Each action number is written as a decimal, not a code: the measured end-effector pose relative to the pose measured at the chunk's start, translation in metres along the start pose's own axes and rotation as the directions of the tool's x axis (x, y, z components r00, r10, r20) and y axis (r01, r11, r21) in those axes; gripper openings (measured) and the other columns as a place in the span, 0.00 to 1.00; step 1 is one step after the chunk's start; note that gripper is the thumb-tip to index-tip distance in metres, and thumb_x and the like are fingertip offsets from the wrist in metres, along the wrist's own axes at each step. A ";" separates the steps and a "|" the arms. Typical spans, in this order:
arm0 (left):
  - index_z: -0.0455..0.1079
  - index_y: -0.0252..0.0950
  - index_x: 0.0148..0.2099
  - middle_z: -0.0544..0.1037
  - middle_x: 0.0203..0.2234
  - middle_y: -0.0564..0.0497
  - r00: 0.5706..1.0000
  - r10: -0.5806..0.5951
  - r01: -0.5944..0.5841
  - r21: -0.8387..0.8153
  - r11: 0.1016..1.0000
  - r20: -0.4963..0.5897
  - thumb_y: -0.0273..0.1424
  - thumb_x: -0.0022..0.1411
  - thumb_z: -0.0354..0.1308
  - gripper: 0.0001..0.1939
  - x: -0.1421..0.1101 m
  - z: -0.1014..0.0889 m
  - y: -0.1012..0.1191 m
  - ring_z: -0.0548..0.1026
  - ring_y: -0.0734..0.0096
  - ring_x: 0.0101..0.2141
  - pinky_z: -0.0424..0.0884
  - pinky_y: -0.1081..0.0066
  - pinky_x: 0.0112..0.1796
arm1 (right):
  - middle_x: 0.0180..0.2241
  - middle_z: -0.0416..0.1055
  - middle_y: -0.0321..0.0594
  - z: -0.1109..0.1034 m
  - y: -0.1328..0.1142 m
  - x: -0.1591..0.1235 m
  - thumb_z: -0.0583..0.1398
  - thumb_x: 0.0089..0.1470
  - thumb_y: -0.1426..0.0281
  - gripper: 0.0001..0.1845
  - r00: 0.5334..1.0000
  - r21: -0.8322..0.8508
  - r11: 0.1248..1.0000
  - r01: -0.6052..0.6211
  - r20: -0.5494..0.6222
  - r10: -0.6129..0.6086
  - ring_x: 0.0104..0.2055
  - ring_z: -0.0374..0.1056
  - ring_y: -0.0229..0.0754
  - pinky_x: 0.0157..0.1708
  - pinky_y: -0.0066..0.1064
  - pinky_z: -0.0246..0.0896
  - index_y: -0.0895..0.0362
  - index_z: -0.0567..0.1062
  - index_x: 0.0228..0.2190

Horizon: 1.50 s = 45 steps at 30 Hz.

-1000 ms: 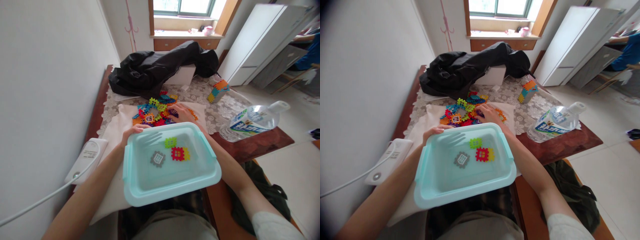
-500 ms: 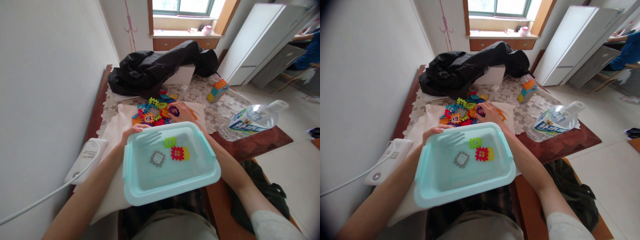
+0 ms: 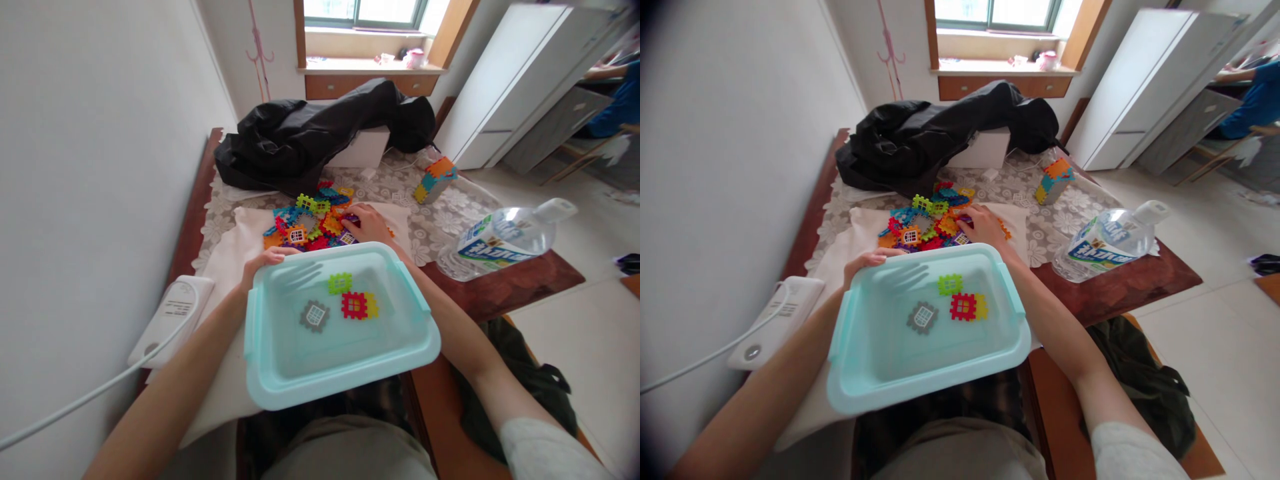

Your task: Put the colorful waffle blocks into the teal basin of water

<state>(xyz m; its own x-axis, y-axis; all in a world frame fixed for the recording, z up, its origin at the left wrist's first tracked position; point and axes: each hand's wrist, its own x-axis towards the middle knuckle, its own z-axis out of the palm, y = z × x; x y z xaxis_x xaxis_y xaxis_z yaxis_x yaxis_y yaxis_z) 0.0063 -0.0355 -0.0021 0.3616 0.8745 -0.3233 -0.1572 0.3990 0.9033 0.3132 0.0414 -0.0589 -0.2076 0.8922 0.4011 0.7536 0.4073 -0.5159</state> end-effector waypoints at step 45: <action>0.84 0.33 0.34 0.85 0.31 0.43 1.000 -0.013 0.012 0.043 0.999 0.019 0.41 0.44 0.66 0.18 0.004 -0.008 -0.004 0.79 0.56 0.34 0.73 0.64 0.37 | 0.48 0.81 0.49 0.002 0.002 -0.003 0.64 0.66 0.64 0.09 0.997 -0.029 0.997 -0.075 0.030 0.076 0.52 0.75 0.58 0.57 0.50 0.72 0.51 0.75 0.47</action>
<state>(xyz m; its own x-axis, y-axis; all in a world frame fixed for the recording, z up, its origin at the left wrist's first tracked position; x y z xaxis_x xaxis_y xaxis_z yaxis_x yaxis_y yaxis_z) 0.0014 -0.0309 -0.0090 0.3813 0.8638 -0.3292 -0.1129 0.3969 0.9109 0.3142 0.0399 -0.0624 -0.1687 0.9261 0.3375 0.7849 0.3334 -0.5224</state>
